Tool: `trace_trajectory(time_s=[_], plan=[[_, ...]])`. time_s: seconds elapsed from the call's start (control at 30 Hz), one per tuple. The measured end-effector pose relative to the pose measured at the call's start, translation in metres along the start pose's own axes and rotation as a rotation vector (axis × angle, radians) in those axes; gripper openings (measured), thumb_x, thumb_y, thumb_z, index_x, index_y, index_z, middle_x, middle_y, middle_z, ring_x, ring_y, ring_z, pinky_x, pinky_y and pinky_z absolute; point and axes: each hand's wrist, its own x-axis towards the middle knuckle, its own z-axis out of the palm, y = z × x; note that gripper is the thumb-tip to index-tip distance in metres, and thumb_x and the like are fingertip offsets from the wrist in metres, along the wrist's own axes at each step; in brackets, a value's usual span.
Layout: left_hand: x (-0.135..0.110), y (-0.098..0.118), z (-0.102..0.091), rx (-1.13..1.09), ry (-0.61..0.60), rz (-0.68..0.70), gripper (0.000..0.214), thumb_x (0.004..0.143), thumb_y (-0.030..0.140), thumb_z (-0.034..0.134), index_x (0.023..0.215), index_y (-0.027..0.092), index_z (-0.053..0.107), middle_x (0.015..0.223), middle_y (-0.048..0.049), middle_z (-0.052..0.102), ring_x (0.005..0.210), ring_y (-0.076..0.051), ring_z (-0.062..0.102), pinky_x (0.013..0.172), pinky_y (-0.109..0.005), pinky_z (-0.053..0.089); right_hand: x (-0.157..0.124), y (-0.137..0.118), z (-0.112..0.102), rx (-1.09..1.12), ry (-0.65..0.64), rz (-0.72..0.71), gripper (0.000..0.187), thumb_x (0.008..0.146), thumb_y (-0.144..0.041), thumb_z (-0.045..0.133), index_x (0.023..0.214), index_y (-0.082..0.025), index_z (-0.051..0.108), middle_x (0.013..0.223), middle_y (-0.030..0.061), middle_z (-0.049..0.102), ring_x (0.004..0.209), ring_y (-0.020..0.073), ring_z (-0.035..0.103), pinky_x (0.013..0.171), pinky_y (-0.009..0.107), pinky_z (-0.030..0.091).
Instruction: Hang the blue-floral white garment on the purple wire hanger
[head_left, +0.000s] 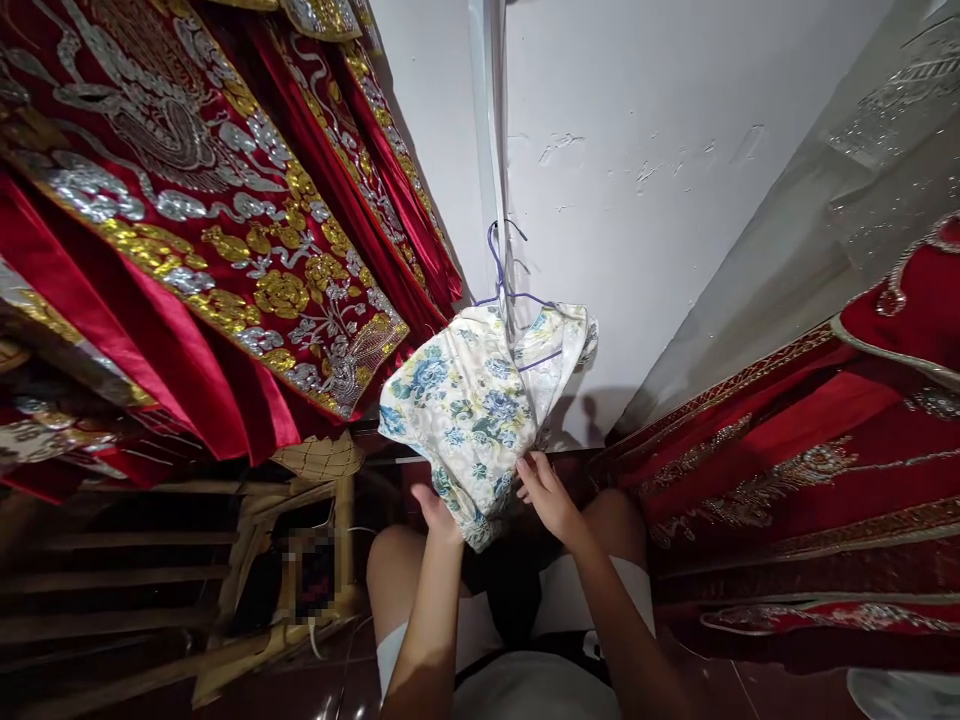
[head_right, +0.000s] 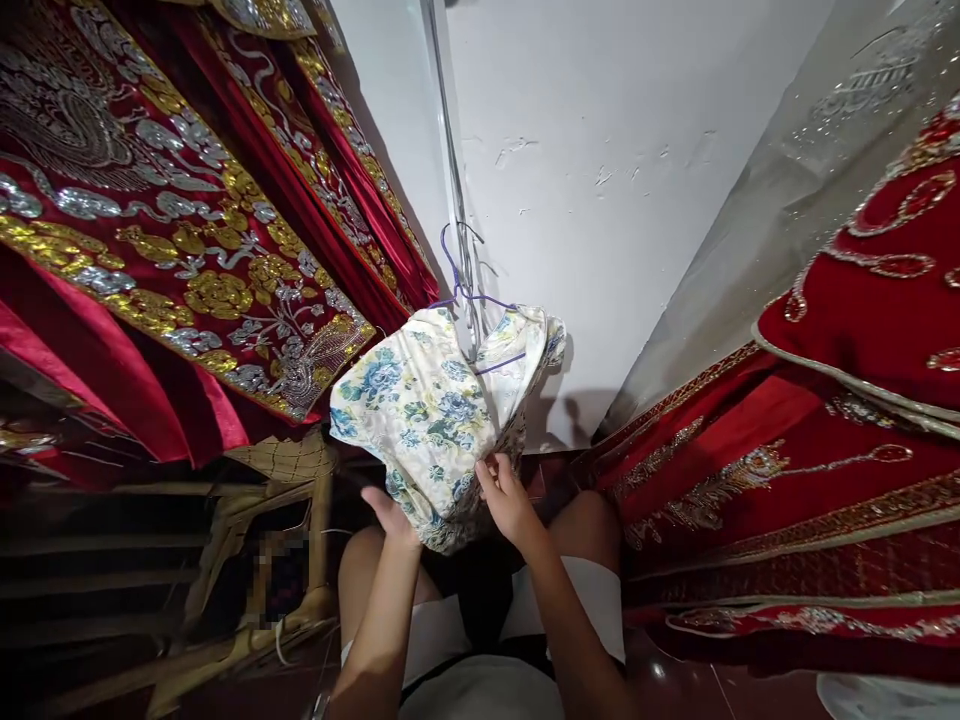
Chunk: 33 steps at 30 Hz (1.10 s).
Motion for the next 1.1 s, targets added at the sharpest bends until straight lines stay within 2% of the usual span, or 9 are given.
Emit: trace_trajectory(time_s=[0.17, 0.27, 0.47, 0.53, 0.67, 0.73, 0.87, 0.97, 1.1], plan=[[-0.001, 0.019, 0.015, 0.09, 0.134, -0.024, 0.063, 0.059, 0.041, 0.093, 0.114, 0.017, 0.074, 0.117, -0.0125, 0.076, 0.118, -0.032, 0.068, 0.108, -0.042, 0.05, 0.023, 0.008, 0.021, 0.119, -0.007, 0.038, 0.036, 0.092, -0.06, 0.051, 0.104, -0.026, 0.044, 0.085, -0.0008, 0.059, 0.066, 0.0166, 0.065, 0.061, 0.031, 0.053], [-0.003, 0.029, 0.02, 0.016, 0.209, -0.022, 0.065, 0.059, 0.038, 0.093, 0.116, 0.017, 0.072, 0.116, -0.0131, 0.076, 0.121, -0.032, 0.067, 0.106, -0.041, 0.051, 0.032, 0.009, 0.024, 0.134, 0.033, 0.011, 0.037, 0.089, -0.059, 0.055, 0.101, -0.025, 0.046, 0.077, -0.0027, 0.056, 0.061, 0.0162, 0.061, 0.056, 0.03, 0.049], [-0.003, 0.025, 0.016, -0.016, 0.255, -0.04, 0.063, 0.058, 0.039, 0.092, 0.113, 0.017, 0.071, 0.109, -0.0129, 0.076, 0.11, -0.033, 0.07, 0.098, -0.042, 0.054, 0.028, -0.007, 0.021, 0.186, -0.168, -0.12, 0.039, 0.082, -0.059, 0.064, 0.071, -0.022, 0.053, 0.064, 0.0002, 0.057, 0.059, 0.0151, 0.056, 0.052, 0.027, 0.045], [0.0, 0.02, 0.011, 0.015, 0.359, 0.111, 0.059, 0.064, 0.042, 0.089, 0.113, 0.017, 0.069, 0.107, -0.0118, 0.075, 0.108, -0.03, 0.07, 0.096, -0.04, 0.054, 0.024, -0.011, 0.018, 0.238, -0.125, -0.106, 0.04, 0.082, -0.057, 0.064, 0.066, -0.022, 0.054, 0.061, 0.0002, 0.056, 0.056, 0.0142, 0.054, 0.051, 0.026, 0.043], [0.002, 0.007, 0.003, 0.239, 0.679, 0.748, 0.051, 0.076, 0.037, 0.08, 0.121, 0.019, 0.063, 0.122, -0.0102, 0.067, 0.118, -0.024, 0.063, 0.103, -0.036, 0.048, 0.013, -0.013, 0.011, 0.266, -0.064, -0.066, 0.041, 0.082, -0.054, 0.064, 0.059, -0.021, 0.055, 0.053, 0.0, 0.055, 0.05, 0.0122, 0.049, 0.048, 0.025, 0.037], [0.001, -0.004, 0.004, 0.482, 0.557, 0.859, 0.041, 0.078, 0.031, 0.078, 0.116, 0.019, 0.066, 0.122, -0.0106, 0.066, 0.119, -0.025, 0.061, 0.106, -0.038, 0.046, 0.009, -0.013, 0.01, 0.222, -0.125, -0.051, 0.039, 0.082, -0.052, 0.063, 0.062, -0.02, 0.058, 0.051, 0.0002, 0.056, 0.048, 0.0122, 0.048, 0.048, 0.025, 0.036], [-0.001, -0.028, 0.018, 0.721, 0.106, 0.51, 0.024, 0.082, 0.032, 0.07, 0.102, 0.019, 0.07, 0.093, -0.0067, 0.07, 0.089, -0.022, 0.066, 0.087, -0.035, 0.052, 0.004, -0.022, 0.017, 0.142, -0.257, -0.06, 0.033, 0.086, -0.046, 0.058, 0.068, -0.019, 0.064, 0.05, 0.0005, 0.061, 0.043, 0.0117, 0.045, 0.047, 0.025, 0.035], [0.001, -0.038, 0.028, 0.683, 0.121, 0.425, 0.018, 0.084, 0.037, 0.064, 0.078, 0.02, 0.067, 0.073, -0.0032, 0.063, 0.074, -0.02, 0.059, 0.074, -0.031, 0.049, 0.009, -0.045, 0.015, 0.103, -0.238, -0.1, 0.03, 0.085, -0.039, 0.055, 0.066, -0.018, 0.064, 0.05, 0.0008, 0.063, 0.041, 0.0105, 0.041, 0.046, 0.024, 0.032], [0.006, -0.046, 0.032, 0.711, 0.083, 0.445, 0.022, 0.085, 0.034, 0.06, 0.068, 0.022, 0.067, 0.072, -0.0047, 0.063, 0.074, -0.022, 0.059, 0.074, -0.033, 0.048, 0.035, -0.109, -0.007, 0.137, -0.041, -0.238, 0.027, 0.086, -0.036, 0.057, 0.069, -0.017, 0.066, 0.052, 0.0008, 0.064, 0.042, 0.0099, 0.041, 0.045, 0.023, 0.034]])
